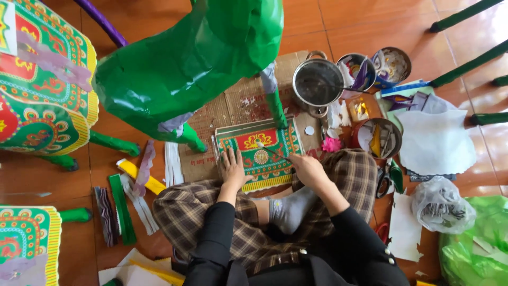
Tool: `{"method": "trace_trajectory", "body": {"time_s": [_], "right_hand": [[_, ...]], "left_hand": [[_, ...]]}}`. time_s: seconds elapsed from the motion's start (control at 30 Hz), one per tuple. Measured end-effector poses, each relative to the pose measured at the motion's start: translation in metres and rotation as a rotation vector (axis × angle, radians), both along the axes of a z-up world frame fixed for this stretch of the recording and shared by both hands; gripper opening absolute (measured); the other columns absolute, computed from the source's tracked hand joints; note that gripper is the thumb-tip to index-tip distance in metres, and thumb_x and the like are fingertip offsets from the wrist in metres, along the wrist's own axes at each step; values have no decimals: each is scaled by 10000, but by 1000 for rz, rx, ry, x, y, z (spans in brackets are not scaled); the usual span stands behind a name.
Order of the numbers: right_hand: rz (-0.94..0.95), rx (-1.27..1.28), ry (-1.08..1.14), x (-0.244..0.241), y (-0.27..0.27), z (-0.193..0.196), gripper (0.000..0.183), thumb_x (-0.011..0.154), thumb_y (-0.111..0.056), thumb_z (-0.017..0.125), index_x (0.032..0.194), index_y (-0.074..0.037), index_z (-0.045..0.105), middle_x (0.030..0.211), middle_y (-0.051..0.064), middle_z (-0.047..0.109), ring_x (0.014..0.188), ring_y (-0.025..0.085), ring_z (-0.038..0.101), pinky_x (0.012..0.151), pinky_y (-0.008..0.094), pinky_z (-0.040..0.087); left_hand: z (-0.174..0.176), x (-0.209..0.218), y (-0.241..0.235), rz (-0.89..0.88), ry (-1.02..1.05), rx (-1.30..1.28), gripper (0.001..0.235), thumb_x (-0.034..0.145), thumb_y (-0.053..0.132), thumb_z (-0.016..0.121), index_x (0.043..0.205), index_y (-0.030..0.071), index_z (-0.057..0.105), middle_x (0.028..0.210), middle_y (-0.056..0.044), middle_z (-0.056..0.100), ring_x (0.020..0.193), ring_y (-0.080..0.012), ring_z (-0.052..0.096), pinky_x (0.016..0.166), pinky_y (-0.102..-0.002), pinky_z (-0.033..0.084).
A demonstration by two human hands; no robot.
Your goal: The person decorates a green horse-shaped piñata by applying a yellow paper strip to the neck and attaching a patterned paper panel to the body using a brush to apply adhesive. The person smooths the panel and continues applying adhesive to additional paper pieces.
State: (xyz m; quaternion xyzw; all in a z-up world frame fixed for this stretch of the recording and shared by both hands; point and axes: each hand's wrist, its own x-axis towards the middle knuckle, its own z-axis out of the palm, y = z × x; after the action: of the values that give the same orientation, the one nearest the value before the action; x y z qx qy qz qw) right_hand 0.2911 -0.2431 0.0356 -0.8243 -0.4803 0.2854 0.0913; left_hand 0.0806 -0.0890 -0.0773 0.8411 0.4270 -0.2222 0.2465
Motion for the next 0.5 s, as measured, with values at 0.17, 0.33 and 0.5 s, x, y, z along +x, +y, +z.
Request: {"method": "trace_trajectory", "body": {"time_s": [0.17, 0.33, 0.5], "right_hand": [[42, -59, -227, 4, 22, -34, 288, 945, -262, 465, 1116, -275, 696, 997, 97, 682, 885, 332, 726, 778, 448, 596], [80, -19, -214, -3, 45, -27, 416, 884, -112, 523, 1255, -252, 649, 988, 78, 683, 875, 332, 726, 782, 480, 594], [164, 100, -277, -7, 26, -70, 361, 911, -168, 486, 1169, -328, 681, 837, 52, 643, 780, 327, 713, 673, 480, 589]], "left_hand": [[4, -1, -1, 10, -31, -10, 1154, 796, 452, 780, 1591, 72, 34, 1639, -233, -64, 1496, -462, -75, 1170, -621, 151], [12, 1, -2, 31, -35, -37, 1157, 792, 441, 789, 1589, 69, 38, 1639, -233, -59, 1492, -466, -86, 1167, -624, 151], [15, 0, -3, 44, -26, -43, 1156, 796, 427, 787, 1591, 71, 28, 1641, -229, -61, 1498, -458, -79, 1171, -622, 141]]}}
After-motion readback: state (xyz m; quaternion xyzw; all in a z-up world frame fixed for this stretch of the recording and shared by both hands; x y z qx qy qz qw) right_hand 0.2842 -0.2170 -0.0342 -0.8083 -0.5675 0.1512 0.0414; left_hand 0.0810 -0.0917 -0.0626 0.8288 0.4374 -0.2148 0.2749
